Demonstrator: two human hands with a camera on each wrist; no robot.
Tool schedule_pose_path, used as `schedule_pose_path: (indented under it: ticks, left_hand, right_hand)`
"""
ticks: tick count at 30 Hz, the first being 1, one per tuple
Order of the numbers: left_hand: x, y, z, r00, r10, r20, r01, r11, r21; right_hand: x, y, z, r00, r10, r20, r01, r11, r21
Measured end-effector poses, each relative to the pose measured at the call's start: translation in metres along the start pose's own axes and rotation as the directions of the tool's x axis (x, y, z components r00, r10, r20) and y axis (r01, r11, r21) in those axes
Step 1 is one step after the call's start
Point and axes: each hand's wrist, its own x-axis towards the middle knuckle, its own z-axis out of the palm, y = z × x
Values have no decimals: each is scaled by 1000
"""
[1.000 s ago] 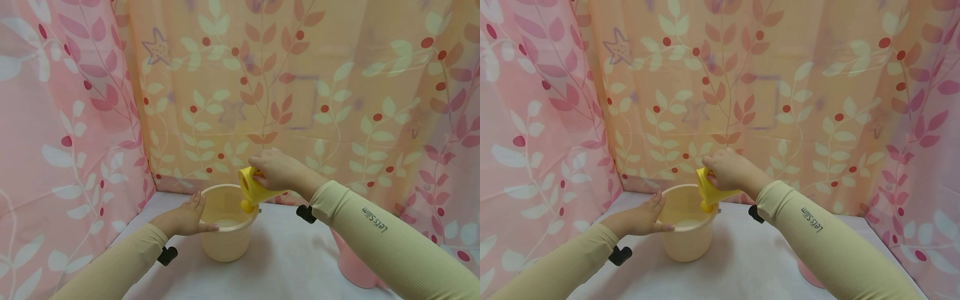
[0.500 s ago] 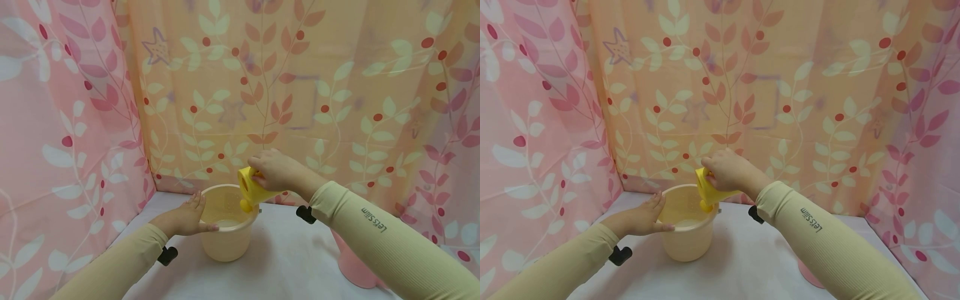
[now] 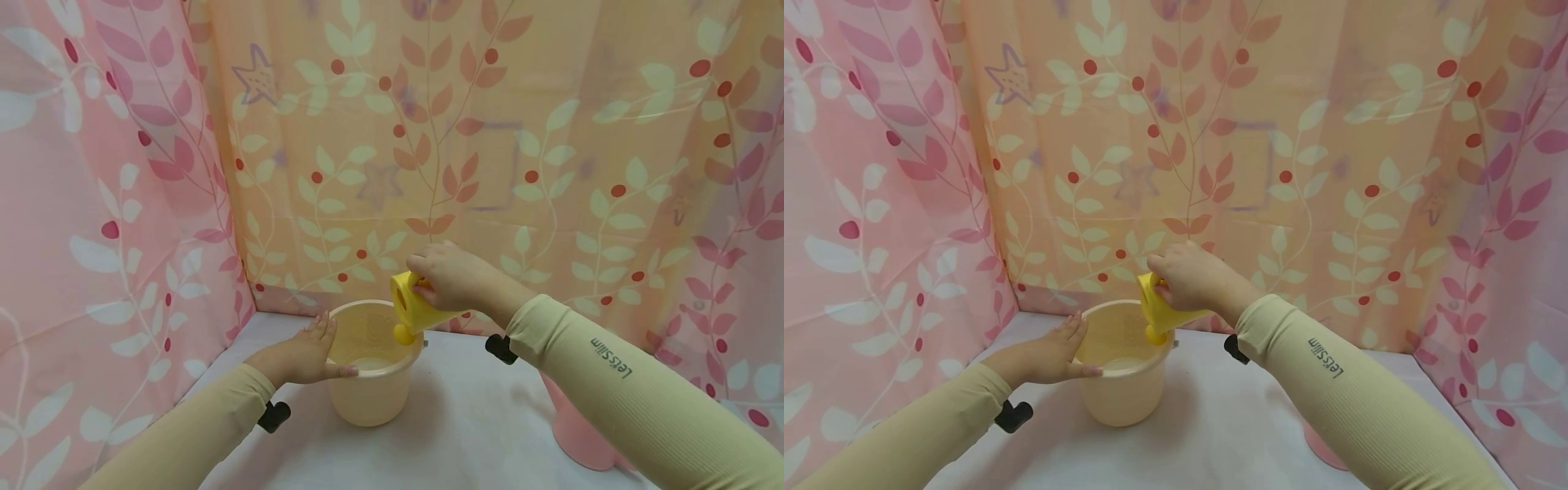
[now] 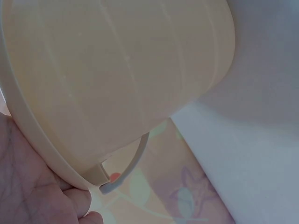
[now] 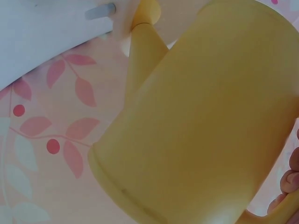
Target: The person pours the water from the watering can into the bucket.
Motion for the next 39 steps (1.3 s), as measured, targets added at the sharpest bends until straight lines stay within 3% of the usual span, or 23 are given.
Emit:
schedule_pose_path:
  ticks: [7, 21, 26, 32, 35, 39]
  left_hand:
    - [2, -3, 4, 1000, 13, -21, -13, 1000, -27]
    - [8, -8, 10, 999, -33, -9, 34, 997, 68]
    - [10, -11, 13, 999, -28, -30, 30, 998, 50]
    - [9, -8, 10, 999, -38, -10, 39, 997, 69]
    - [6, -5, 6, 999, -42, 10, 41, 997, 65]
    - [2, -1, 1, 1000, -26, 10, 26, 999, 39]
  right_hand:
    - [1, 1, 0, 1000, 7, 15, -7, 1000, 6]
    - [2, 1, -2, 999, 14, 37, -14, 1000, 2]
    - [2, 1, -2, 999, -3, 32, 3, 1000, -11]
    - [2, 2, -1, 1000, -16, 13, 17, 999, -28]
    - [0, 2, 1, 1000, 12, 9, -12, 1000, -14]
    - [-7, 4, 5, 995, 104, 2, -104, 994, 34]
